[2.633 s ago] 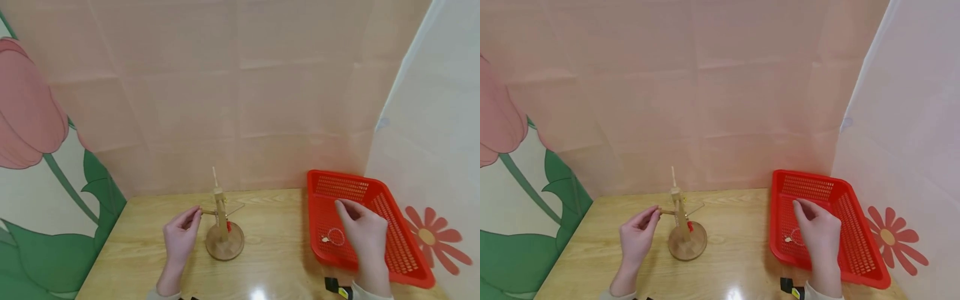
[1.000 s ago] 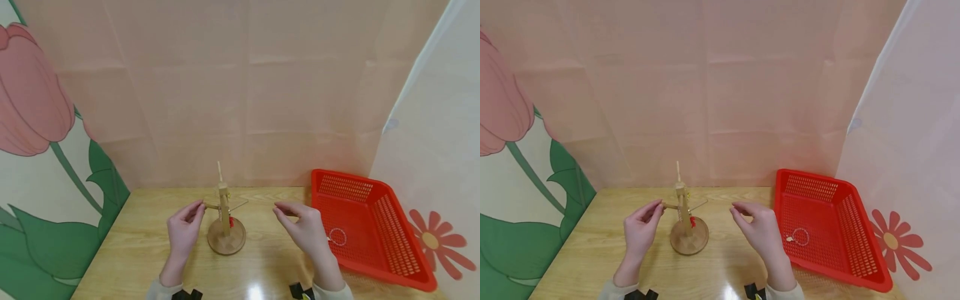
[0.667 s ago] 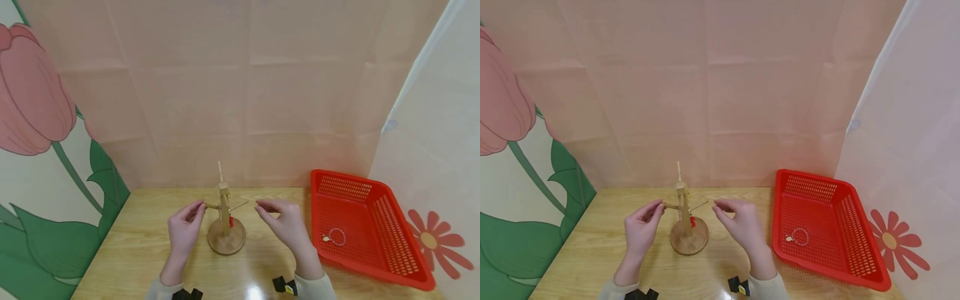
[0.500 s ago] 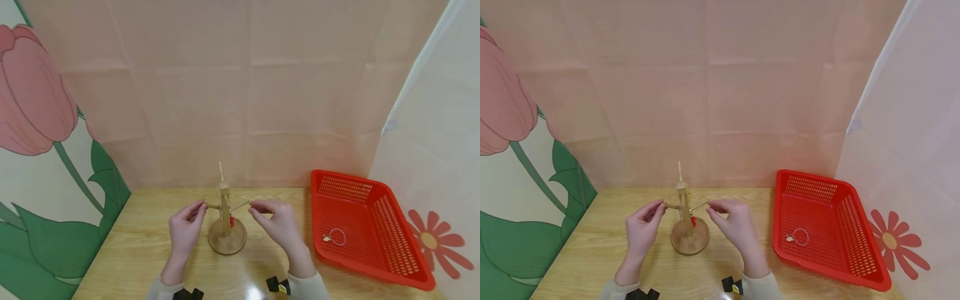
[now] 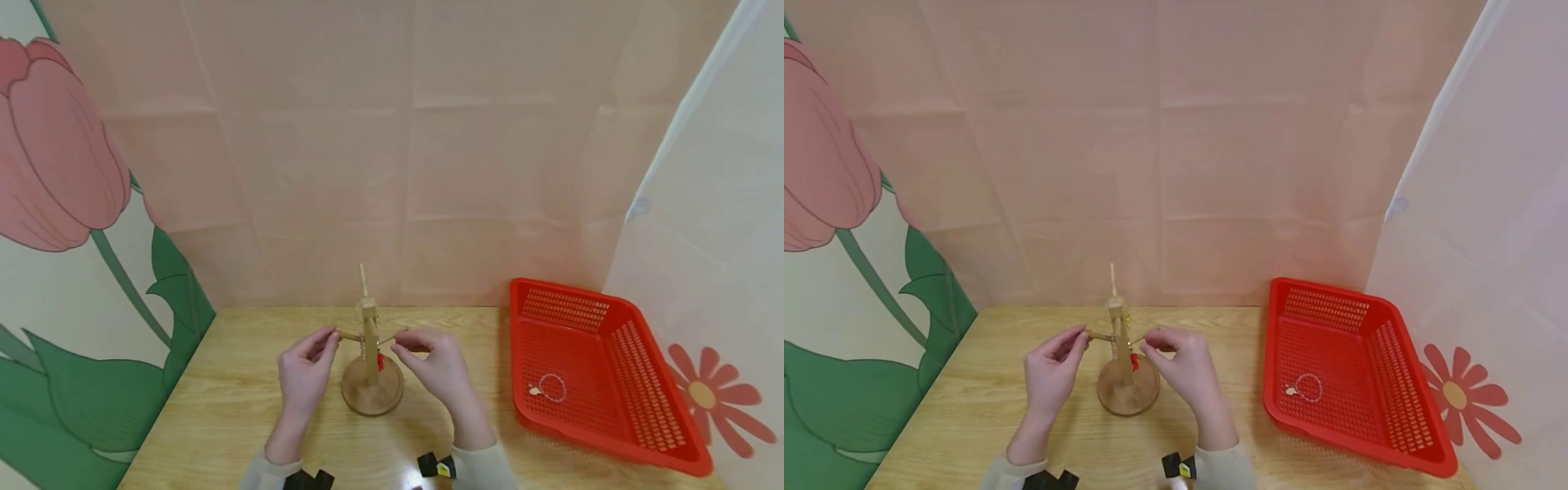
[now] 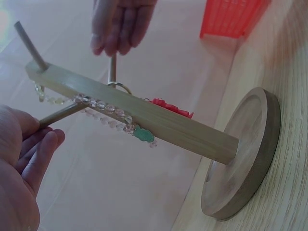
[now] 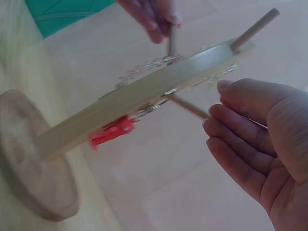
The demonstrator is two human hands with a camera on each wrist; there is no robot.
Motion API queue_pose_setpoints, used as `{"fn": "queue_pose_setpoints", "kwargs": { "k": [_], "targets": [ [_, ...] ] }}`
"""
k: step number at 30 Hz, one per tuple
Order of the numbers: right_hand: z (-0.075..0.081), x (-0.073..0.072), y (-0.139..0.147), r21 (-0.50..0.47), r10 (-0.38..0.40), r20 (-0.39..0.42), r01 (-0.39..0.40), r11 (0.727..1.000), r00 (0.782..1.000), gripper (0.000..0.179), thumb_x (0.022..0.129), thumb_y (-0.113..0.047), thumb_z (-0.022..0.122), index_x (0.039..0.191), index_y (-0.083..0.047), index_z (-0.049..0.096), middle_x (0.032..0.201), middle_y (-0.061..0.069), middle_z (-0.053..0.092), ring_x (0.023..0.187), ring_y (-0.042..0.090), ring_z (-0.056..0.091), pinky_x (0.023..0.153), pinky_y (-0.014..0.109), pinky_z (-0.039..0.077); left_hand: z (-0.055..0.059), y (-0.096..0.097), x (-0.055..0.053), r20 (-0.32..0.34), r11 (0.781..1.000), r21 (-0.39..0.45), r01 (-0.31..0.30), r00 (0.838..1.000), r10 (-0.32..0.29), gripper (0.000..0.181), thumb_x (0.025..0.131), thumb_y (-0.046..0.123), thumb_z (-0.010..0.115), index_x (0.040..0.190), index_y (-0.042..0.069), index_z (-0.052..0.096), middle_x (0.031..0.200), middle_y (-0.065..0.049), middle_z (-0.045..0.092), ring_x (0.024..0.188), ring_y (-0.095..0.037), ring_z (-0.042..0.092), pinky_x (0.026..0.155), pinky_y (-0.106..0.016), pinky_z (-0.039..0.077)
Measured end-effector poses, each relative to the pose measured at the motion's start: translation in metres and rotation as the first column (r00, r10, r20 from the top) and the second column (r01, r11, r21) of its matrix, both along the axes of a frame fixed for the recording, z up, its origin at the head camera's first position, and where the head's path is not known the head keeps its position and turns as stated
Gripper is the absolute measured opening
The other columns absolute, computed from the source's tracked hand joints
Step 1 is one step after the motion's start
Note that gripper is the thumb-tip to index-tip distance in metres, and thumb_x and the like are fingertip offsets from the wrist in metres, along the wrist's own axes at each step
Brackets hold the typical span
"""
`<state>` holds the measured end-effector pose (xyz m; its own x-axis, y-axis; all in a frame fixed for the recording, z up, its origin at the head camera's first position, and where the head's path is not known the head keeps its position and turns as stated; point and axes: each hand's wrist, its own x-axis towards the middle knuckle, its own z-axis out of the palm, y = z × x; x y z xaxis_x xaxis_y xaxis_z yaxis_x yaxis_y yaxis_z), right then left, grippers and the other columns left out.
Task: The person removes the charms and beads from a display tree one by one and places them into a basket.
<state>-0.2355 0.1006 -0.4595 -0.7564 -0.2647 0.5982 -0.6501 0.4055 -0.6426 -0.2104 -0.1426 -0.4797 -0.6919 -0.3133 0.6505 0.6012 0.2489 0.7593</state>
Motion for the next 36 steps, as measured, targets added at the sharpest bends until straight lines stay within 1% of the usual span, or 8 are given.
{"fn": "queue_pose_setpoints", "kwargs": {
  "k": [6,8,13,20,25,30,33,36],
  "targets": [
    [-0.008,0.002,0.0,0.001,-0.017,0.033,0.016,1.0,0.999,0.013,0.09,-0.006,0.088,0.1,-0.013,0.084,0.093,-0.005,0.081,0.084,0.009,0.077,0.075,0.036,0.069,-0.001,0.0,-0.001,-0.003,1.0,0.001,-0.004,1.0,0.004,0.013,0.093,-0.005,0.081,0.105,0.0,0.083,0.092,-0.012,0.081,0.076,-0.032,0.079,0.072,-0.02,0.065],
    [-0.01,0.002,-0.001,-0.007,-0.013,0.04,0.013,1.0,0.999,0.012,0.09,-0.006,0.088,0.1,-0.012,0.084,0.092,-0.004,0.081,0.083,0.009,0.077,0.074,0.038,0.07,0.0,-0.001,-0.001,-0.002,1.0,-0.001,-0.006,1.0,0.006,0.013,0.093,-0.005,0.081,0.105,0.0,0.083,0.092,-0.012,0.081,0.076,-0.031,0.079,0.071,-0.02,0.065],
    [-0.018,-0.001,-0.006,0.014,0.004,0.051,-0.004,1.0,0.999,0.011,0.091,-0.008,0.087,0.101,-0.009,0.084,0.093,-0.002,0.081,0.084,0.009,0.077,0.074,0.04,0.07,0.0,-0.001,-0.001,-0.002,1.0,-0.009,0.003,1.0,-0.003,0.013,0.093,-0.005,0.081,0.105,-0.002,0.083,0.093,-0.012,0.081,0.076,-0.033,0.079,0.072,-0.021,0.065],
    [-0.028,-0.004,-0.012,-0.032,0.014,0.047,-0.012,0.999,0.999,0.014,0.09,-0.004,0.088,0.103,-0.003,0.083,0.095,0.003,0.081,0.085,0.015,0.078,0.075,0.044,0.07,-0.001,0.0,-0.001,-0.006,1.0,-0.012,-0.005,1.0,0.005,0.013,0.093,-0.007,0.081,0.105,-0.001,0.083,0.092,-0.012,0.081,0.076,-0.028,0.079,0.07,-0.019,0.065],
    [-0.032,-0.006,-0.015,-0.047,0.006,0.058,-0.003,0.999,0.998,0.015,0.089,-0.004,0.088,0.103,-0.004,0.084,0.097,0.003,0.081,0.087,0.014,0.078,0.076,0.047,0.069,0.0,0.0,0.0,-0.008,1.0,-0.008,-0.011,1.0,0.011,0.013,0.093,-0.006,0.081,0.104,0.0,0.083,0.092,-0.012,0.081,0.076,-0.025,0.079,0.07,-0.019,0.065],
    [-0.033,-0.004,-0.02,-0.033,0.003,0.079,0.0,0.999,0.997,0.014,0.09,-0.006,0.088,0.104,-0.008,0.084,0.097,0.0,0.081,0.088,0.013,0.077,0.078,0.039,0.07,0.001,-0.001,0.001,-0.009,1.0,-0.008,-0.012,1.0,0.012,0.013,0.093,-0.006,0.081,0.104,0.001,0.083,0.091,-0.012,0.081,0.076,-0.018,0.078,0.069,-0.019,0.065],
    [-0.034,-0.003,-0.023,-0.024,-0.003,0.085,0.005,1.0,0.996,0.014,0.09,-0.008,0.088,0.104,-0.01,0.085,0.098,-0.002,0.081,0.088,0.011,0.077,0.079,0.034,0.069,0.001,-0.001,0.0,-0.009,1.0,-0.009,-0.008,1.0,0.008,0.013,0.093,-0.006,0.08,0.104,0.0,0.083,0.091,-0.012,0.081,0.076,-0.022,0.078,0.07,-0.02,0.065],
    [-0.035,-0.003,-0.025,-0.021,-0.01,0.084,0.011,1.0,0.996,0.014,0.09,-0.008,0.088,0.104,-0.01,0.085,0.098,-0.002,0.082,0.089,0.012,0.077,0.078,0.031,0.068,0.0,-0.001,0.0,-0.008,1.0,-0.013,-0.005,1.0,0.005,0.012,0.093,-0.006,0.08,0.104,-0.001,0.083,0.092,-0.012,0.081,0.076,-0.026,0.079,0.071,-0.02,0.065]
  ]
}}
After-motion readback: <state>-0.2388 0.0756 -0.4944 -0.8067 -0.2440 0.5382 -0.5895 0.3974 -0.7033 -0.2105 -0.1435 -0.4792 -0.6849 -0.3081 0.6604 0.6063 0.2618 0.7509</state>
